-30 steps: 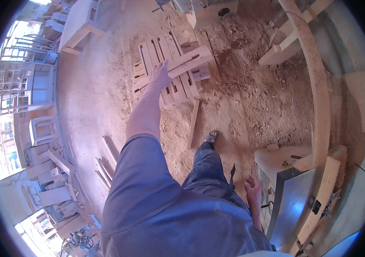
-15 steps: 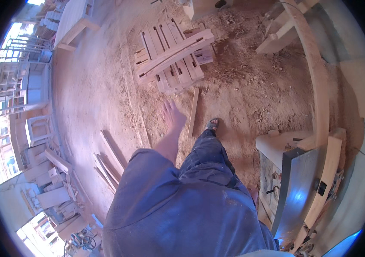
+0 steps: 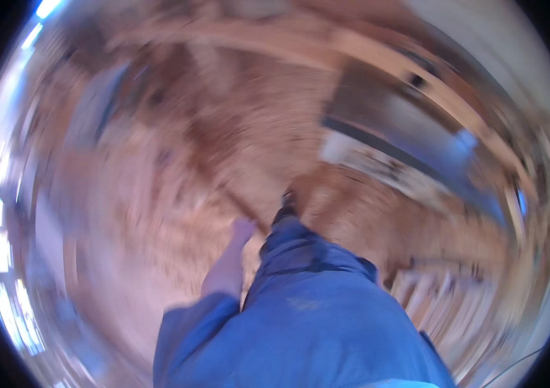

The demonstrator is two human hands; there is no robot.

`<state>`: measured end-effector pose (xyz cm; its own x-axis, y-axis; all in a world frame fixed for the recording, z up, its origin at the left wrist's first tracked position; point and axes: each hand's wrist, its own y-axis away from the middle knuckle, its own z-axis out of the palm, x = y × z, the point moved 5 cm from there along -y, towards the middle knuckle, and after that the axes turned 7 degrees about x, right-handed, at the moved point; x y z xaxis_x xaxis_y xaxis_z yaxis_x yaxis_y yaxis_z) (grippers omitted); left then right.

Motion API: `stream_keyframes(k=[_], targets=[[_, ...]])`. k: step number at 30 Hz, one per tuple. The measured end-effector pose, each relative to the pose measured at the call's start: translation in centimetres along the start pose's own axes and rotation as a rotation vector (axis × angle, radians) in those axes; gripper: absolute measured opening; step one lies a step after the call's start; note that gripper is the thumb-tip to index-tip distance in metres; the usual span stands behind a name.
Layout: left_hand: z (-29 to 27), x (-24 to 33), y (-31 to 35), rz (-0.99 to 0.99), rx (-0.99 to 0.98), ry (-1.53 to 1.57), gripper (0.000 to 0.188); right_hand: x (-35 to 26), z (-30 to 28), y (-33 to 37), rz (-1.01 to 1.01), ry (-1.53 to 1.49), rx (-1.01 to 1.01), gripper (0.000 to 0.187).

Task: The person mills various wooden boards using a stationary router table, then moves them to a stack on another table.

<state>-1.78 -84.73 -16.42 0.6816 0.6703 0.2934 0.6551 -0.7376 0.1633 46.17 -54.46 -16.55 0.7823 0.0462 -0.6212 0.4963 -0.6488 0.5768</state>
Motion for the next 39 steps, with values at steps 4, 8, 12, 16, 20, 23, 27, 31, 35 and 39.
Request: stream_keyframes(k=[4, 8, 12, 16, 20, 23, 27, 31, 35, 39], targets=[[1.6, 5.0, -0.7, -0.117, -0.415, 0.187, 0.032, -1.3, -2.2, 7.7, 0.267, -0.095, 0.167, 0.046], [1.7, 9.1, -2.3, -0.032, -0.660, 0.015, 0.035, -3.3, -0.9, 7.7, 0.286, -0.209, 0.252, 0.049], [4.1, 16.5, -8.3, 0.194, -0.849, -0.143, 0.039, 1.9, -0.6, 5.1, 0.130, -0.389, 0.396, 0.047], [4.9, 23.5, -18.1, 0.442, -0.829, -0.210, 0.043, 2.3, -6.8, 2.6, 0.293, -0.311, 0.499, 0.046], [2.8, 43.6, -23.6, 0.726, -0.725, -0.012, 0.041, 5.3, -13.2, 6.6, 0.688, -0.399, 0.633, 0.048], [1.5, 53.6, -25.0, 1.092, -0.646, 0.205, 0.030, 5.8, -16.8, 6.3, 0.745, -0.547, 0.804, 0.048], [2.1, 58.3, -25.5, 1.253, -0.763, 0.236, 0.028, 4.1, -19.8, 5.0, 0.761, -0.527, 0.784, 0.047], [5.3, 56.9, -28.8, 0.866, -0.843, 0.381, 0.030, 4.1, -19.9, 2.1, 0.695, -0.408, 0.722, 0.045], [8.4, 51.9, -31.2, 0.529, -1.014, 0.458, 0.034, 3.0, -26.4, 0.6, 0.712, -0.394, 0.678, 0.041], [10.4, 48.2, -30.8, 0.467, -0.929, 0.405, 0.035, 6.9, -33.3, -2.0, 0.699, -0.341, 0.763, 0.034]])
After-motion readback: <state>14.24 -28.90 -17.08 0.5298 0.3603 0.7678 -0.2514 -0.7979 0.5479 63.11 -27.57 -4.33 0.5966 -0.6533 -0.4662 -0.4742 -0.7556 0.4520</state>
